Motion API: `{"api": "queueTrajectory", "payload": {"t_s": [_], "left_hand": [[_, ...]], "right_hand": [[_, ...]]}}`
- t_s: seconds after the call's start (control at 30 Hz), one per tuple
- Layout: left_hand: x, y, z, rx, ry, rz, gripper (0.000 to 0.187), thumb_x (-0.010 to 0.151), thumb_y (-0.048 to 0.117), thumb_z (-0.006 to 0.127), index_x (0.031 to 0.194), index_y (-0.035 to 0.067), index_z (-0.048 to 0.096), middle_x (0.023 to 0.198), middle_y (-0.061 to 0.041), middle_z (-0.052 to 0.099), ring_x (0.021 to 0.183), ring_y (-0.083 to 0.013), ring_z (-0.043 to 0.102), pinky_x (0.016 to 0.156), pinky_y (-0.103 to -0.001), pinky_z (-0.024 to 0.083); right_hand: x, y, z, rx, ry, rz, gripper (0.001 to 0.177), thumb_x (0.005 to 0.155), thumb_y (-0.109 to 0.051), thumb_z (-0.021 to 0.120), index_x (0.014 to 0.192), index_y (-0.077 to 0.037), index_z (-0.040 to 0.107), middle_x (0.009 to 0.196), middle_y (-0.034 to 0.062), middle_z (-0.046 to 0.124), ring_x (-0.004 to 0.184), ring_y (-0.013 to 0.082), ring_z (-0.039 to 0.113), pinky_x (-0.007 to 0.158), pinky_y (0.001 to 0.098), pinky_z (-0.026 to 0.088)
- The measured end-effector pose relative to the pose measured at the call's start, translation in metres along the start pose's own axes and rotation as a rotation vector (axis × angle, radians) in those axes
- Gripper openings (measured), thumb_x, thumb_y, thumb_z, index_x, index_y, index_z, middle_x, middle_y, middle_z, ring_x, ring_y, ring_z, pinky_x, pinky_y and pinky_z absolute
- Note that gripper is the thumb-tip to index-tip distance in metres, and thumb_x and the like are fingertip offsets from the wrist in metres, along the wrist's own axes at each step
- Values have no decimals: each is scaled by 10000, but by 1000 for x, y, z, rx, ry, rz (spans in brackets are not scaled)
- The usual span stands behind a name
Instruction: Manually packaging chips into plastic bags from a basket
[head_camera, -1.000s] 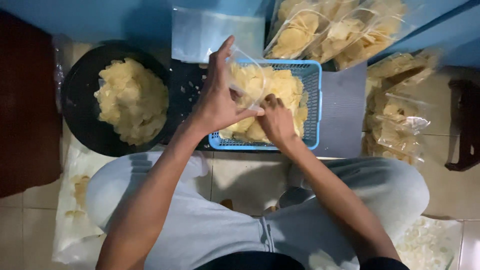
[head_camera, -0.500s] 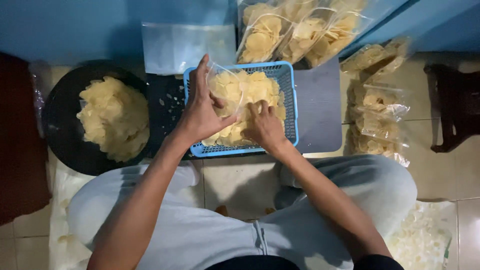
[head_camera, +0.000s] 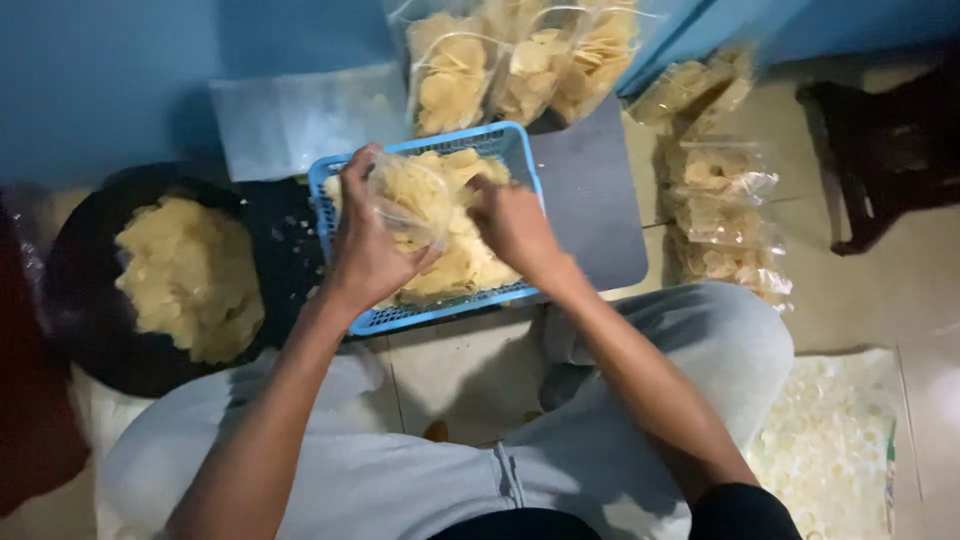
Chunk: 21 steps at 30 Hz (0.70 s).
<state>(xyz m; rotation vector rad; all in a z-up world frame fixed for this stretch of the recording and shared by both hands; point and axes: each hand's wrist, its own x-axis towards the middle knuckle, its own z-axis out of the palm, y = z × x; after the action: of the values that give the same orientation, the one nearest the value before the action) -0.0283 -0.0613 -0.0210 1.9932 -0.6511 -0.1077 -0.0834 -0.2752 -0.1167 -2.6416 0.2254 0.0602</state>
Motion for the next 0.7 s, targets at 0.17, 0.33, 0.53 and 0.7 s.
{"api": "queueTrajectory", "payload": {"t_s": [0.17, 0.33, 0.53, 0.7], "left_hand": [[0, 0, 2, -26, -5, -12, 1252, 527, 132, 1021, 1510, 14, 254, 1468, -257, 357, 1369, -523, 440, 1177, -558, 366], [0, 12, 4, -65, -36, -75, 1232, 590, 152, 996, 1544, 134, 218, 1564, -167, 309, 1371, -488, 478, 1124, -596, 429], [6, 30, -1, -81, -128, -175, 1191, 662, 126, 933, 1559, 184, 153, 1581, -187, 249, 1251, -576, 534, 1063, -653, 473], [10, 35, -4, -91, -150, -241, 1193, 677, 123, 918, 1555, 235, 118, 1553, -191, 276, 1165, -586, 589, 1021, -662, 501]], "right_hand": [[-11, -43, -116, 247, 123, -7, 350, 895, -148, 772, 1223, -62, 689, 948, 305, 721, 924, 565, 681, 811, 620, 518], [-30, -104, -176, 437, 300, -114, 295, 961, -168, 766, 1225, -72, 676, 986, 231, 668, 982, 400, 674, 892, 479, 504], [-31, -131, -173, 537, 340, -158, 228, 1011, -166, 739, 1214, -94, 666, 921, 190, 661, 841, 274, 586, 813, 460, 498], [-27, -123, -156, 583, 355, -180, 181, 1080, -118, 591, 1256, -75, 582, 856, 184, 597, 784, 250, 551, 692, 412, 439]]}}
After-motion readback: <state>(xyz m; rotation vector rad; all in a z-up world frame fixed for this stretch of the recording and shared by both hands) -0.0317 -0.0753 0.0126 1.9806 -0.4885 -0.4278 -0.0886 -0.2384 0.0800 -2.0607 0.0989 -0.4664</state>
